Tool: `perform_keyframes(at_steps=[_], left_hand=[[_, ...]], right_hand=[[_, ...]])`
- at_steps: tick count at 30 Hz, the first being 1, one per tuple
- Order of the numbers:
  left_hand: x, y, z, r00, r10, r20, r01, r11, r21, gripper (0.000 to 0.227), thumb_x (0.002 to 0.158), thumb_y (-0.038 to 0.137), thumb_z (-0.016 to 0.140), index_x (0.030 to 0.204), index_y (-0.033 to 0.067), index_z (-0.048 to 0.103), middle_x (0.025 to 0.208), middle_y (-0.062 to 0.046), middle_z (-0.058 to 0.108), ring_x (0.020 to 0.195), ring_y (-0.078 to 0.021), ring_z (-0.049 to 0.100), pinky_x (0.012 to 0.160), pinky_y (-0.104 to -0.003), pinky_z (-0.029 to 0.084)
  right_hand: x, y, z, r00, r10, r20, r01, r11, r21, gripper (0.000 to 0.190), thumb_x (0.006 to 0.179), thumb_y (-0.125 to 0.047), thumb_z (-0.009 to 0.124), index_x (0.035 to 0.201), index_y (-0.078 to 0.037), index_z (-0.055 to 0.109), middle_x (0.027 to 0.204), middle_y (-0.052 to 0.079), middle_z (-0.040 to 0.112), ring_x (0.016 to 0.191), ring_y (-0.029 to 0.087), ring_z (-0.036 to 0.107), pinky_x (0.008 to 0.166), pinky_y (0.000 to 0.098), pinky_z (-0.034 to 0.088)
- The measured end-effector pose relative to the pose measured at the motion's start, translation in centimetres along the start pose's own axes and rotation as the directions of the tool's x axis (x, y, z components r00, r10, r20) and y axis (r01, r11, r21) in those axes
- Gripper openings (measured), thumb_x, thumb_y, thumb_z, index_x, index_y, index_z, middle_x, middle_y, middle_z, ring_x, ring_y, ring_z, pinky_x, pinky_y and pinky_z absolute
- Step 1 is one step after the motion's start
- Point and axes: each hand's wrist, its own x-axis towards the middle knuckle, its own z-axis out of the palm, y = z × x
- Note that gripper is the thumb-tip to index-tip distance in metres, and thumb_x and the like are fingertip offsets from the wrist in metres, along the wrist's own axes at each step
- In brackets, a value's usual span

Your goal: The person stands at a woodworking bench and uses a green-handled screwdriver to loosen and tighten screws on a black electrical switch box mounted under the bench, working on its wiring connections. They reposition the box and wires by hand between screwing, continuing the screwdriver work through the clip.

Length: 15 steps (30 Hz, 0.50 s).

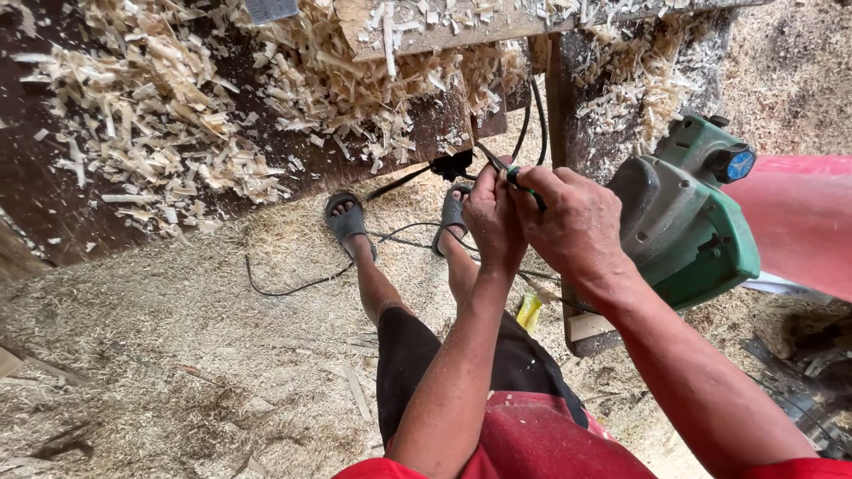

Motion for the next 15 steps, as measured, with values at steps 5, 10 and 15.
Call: perform_keyframes(at_steps=[5,10,15], left_hand=[[-0.2,0.3,0.0,0.997,-0.078,-0.023,0.077,0.996,-0.051,0.03,0.107,0.021,0.053,0.115,0.0005,0.072,0.088,-0.007,0.077,0.075,-0.0111,0.069,0.065,-0.028,0.055],[0.0,-0.1,-0.1,0.996,-0.083,-0.011,0.08,0.984,-0.16,0.028,0.108,0.024,0.053,0.103,0.0021,0.071,0.084,-0.006,0.076,0.068,-0.0114,0.071,0.06,-0.027,0.057],[0.1,-0.2,-0.2,0.997,-0.071,-0.026,0.067,0.991,-0.119,0.03,0.109,0.025,0.053,0.097,0.003,0.07,0.076,-0.005,0.073,0.062,-0.0108,0.069,0.055,-0.026,0.053]], right_hand=[[-0.5,0.2,0.2,0.997,0.048,0.058,-0.052,0.996,0.066,0.017,0.094,-0.019,0.077,0.107,-0.01,0.072,0.086,0.011,0.072,0.071,0.027,0.07,0.058,0.0399,0.054],[-1.1,1.2,-0.4,0.993,0.106,0.058,-0.111,0.989,0.095,0.021,0.101,-0.027,0.076,0.108,-0.008,0.069,0.092,0.011,0.074,0.071,0.022,0.073,0.057,0.0348,0.057],[0.0,0.6,-1.2,0.998,0.017,0.062,-0.02,0.998,0.052,0.021,0.097,-0.03,0.078,0.105,-0.011,0.076,0.088,0.011,0.075,0.07,0.024,0.073,0.056,0.0375,0.055]])
